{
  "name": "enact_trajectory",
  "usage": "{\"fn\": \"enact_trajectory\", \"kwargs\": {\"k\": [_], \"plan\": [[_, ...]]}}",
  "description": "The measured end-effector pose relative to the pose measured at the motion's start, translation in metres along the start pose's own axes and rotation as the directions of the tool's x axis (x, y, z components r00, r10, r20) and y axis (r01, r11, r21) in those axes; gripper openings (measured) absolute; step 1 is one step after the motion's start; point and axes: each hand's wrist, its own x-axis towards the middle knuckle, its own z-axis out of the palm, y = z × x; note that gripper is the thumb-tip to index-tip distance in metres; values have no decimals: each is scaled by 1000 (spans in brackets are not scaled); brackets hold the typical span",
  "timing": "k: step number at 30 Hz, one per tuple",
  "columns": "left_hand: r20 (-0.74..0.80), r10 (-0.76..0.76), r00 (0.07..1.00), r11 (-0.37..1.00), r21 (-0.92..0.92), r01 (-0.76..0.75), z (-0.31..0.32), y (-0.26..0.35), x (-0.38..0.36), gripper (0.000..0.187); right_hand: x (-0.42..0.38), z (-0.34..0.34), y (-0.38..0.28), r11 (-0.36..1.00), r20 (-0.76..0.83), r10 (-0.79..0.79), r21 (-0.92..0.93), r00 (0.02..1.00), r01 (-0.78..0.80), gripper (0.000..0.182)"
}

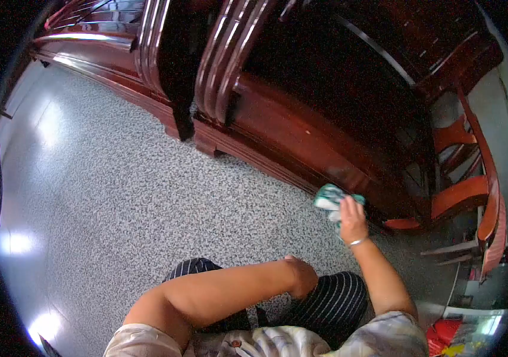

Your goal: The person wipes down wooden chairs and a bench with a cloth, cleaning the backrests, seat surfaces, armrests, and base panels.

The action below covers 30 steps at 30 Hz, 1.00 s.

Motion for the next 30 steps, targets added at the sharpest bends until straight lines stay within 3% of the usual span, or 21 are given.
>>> {"fn": "enact_trajectory", "kwargs": {"k": [1,2,3,4,5,7,8,10,11,13,14,15,16,17,19,23,25,27,28,29,30], "plan": [[6,11,1000,1000,7,-11,0,1,3,35,-16,-3,11,992,-15,114,-55,993,-115,35],[11,-20,1000,1000,18,20,2,1,5,35,-28,-2,23,918,148,394,-23,907,-396,36],[13,-51,999,998,29,51,2,2,7,35,-30,-9,29,765,307,621,-40,721,-643,37],[17,-42,999,999,34,42,1,3,7,35,-27,-12,31,751,279,595,143,754,-645,39],[25,-24,999,1000,18,23,1,1,6,35,-22,-10,30,712,244,573,326,783,-622,41],[45,-4,999,1000,17,3,0,0,1,34,25,-33,-25,732,36,362,607,931,-308,39],[16,-12,1000,1000,12,12,-1,-1,-6,33,56,-43,-51,836,-122,208,537,971,-112,36],[-4,-40,999,997,59,40,6,0,-1,38,108,-32,-97,836,-304,68,537,950,112,36],[22,-13,1000,995,100,11,11,-1,6,38,134,-25,-122,614,-196,155,787,968,61,27],[41,-75,996,994,81,72,18,-7,17,36,179,-4,-156,857,-251,-5,497,968,133,17],[-269,141,953,990,47,-133,33,-17,21,38,200,21,-169,909,-339,9,395,941,133,14],[-550,318,772,938,62,-342,43,-26,22,41,207,16,-171,980,-366,-72,148,928,134,19],[-323,140,936,987,-26,-157,39,-28,21,43,208,15,-170,986,-356,-97,94,929,139,22],[-65,-59,996,997,-56,55,34,-29,18,45,201,15,-167,992,-384,-97,41,918,122,24],[-36,-131,991,991,-15,131,8,-14,-8,41,174,24,-141,983,-462,-125,61,878,172,25],[17,-51,999,999,8,51,7,-29,5,48,80,25,-57,981,-425,-86,120,901,150,21],[22,-42,999,999,-1,42,9,-34,10,49,23,21,-14,997,-447,2,73,895,34,16],[-23,-34,999,999,-22,33,11,-35,14,41,-40,26,25,916,-330,351,316,876,-248,13],[-39,-30,999,999,-18,29,13,-37,15,42,-65,22,38,566,-4,720,582,694,-583,13],[-27,-38,999,999,-29,37,14,-39,16,42,-103,45,59,661,-253,743,423,619,-620,14],[10,-44,999,999,-29,45,14,-40,18,46,-141,57,71,732,-495,611,57,617,-679,16]]}}
